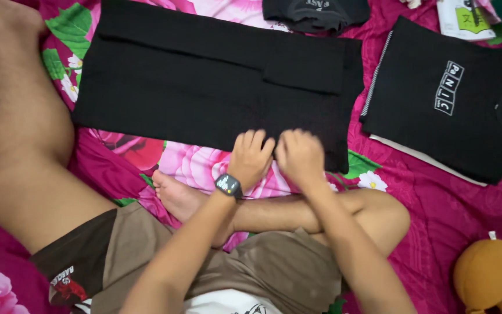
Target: Folding a black t-shirt while sitting on a bed with a floral bedspread.
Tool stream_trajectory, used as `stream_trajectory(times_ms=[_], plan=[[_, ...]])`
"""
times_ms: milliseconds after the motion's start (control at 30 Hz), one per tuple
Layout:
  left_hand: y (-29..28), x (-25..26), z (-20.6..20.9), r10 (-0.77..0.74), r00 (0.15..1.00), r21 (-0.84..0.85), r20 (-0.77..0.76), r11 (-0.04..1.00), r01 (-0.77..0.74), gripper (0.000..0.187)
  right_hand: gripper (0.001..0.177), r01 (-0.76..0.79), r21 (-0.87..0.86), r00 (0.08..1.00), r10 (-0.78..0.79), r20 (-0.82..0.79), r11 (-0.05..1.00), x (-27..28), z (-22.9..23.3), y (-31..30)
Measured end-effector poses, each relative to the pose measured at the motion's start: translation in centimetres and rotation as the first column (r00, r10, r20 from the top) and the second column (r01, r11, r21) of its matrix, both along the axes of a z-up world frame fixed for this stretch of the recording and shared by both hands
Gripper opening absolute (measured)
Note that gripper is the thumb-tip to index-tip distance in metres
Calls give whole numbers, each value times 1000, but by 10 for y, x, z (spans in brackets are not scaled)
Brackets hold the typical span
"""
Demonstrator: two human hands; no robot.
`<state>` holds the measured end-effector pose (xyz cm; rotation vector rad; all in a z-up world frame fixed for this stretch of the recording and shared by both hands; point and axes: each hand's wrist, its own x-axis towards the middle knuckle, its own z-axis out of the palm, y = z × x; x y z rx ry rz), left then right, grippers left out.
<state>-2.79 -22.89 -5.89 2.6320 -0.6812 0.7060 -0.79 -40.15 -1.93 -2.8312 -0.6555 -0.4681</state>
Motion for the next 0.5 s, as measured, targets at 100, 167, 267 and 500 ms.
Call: stream_trajectory(times_ms=[100, 167, 267, 500], plan=[[-7, -12, -3, -9, 940, -123, -341, 992, -35, 17, 13, 30, 72, 987, -19, -157, 997, -19, -25, 1], [-5, -11, -4, -29, 976, -243, -215, 970, -24, 22, 17, 4, 156, 975, 31, -218, 988, -19, -42, -8], [-1, -5, 4, -58, 954, -254, -296, 967, -20, 29, 25, 36, 46, 950, -20, -310, 998, -11, -25, -9], [4, -4, -13, -27, 944, -289, -328, 954, -73, 26, 41, 187, -316, 764, -341, -549, 930, 0, 0, -68]])
